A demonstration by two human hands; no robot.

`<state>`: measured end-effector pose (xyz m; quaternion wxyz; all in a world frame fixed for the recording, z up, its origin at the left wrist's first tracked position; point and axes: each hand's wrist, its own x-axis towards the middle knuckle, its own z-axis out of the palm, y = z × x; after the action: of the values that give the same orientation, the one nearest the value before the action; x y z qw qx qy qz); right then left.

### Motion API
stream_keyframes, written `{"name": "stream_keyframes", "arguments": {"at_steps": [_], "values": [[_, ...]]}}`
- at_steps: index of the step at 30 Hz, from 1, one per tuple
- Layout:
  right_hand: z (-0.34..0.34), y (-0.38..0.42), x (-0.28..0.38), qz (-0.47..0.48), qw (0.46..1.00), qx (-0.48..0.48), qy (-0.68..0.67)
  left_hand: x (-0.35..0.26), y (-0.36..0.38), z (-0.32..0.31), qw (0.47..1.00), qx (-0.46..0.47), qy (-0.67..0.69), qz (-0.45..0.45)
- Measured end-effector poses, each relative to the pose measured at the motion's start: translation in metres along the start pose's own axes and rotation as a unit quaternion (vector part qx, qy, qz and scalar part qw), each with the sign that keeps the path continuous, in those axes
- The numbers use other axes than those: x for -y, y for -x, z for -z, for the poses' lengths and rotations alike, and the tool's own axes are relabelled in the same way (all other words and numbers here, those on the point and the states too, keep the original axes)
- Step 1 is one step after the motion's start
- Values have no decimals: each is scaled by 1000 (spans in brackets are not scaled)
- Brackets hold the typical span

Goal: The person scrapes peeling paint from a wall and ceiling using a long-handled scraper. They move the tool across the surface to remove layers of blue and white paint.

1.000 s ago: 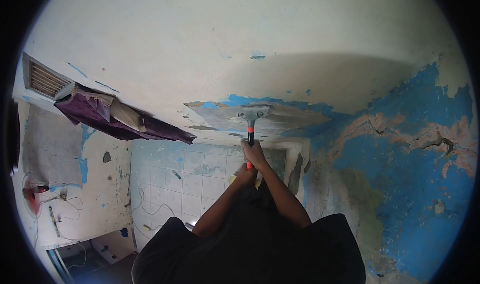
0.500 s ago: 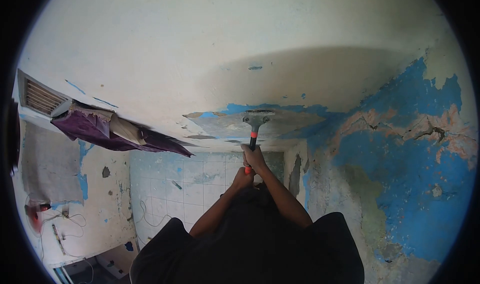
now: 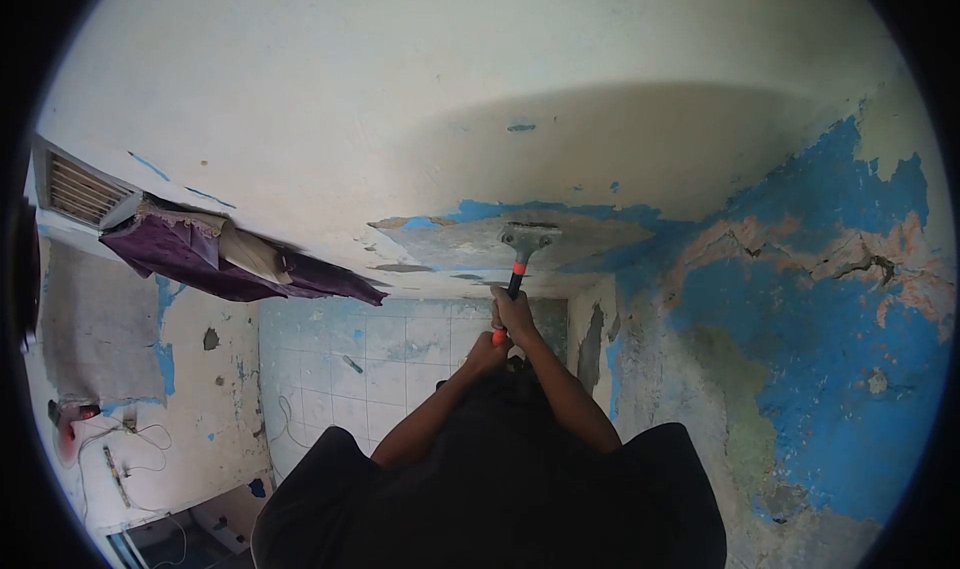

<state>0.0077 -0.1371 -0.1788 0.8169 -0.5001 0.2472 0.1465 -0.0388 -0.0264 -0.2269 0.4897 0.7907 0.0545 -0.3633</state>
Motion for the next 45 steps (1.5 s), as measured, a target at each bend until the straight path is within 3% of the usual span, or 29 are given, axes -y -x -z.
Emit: {"name": "stream_keyframes", "arguments": {"at_steps": [7,10,13,19,25,28,31,39,45], "values": [[-1,0,4,22,999,-15,25,-13,6,0,1000,-25,-8,-12],[0,-7,4,20,999,-4,34,-10,-4,2,1000,7,19,-2],[-7,-2,19,52,998,10,36,-13,-8,5,995,-39,-3,-87],[-5,-4,11,34,999,-23,9,-6,-12,1,999,-6,16,-40],[-8,4,21,29,999,-11,-13,-24,7,8,996,-7,52,-66],[-6,-3,10,36,998,-29,35,-3,-11,3,995,7,49,-81],[-9,-2,10,39,998,-33,39,-5,-7,5,998,-18,-4,-62],[-6,-1,1,50,995,-53,64,-3,-4,1,999,8,37,-37],[-7,-2,15,34,998,-42,31,-13,-7,6,996,12,59,-70]]}}
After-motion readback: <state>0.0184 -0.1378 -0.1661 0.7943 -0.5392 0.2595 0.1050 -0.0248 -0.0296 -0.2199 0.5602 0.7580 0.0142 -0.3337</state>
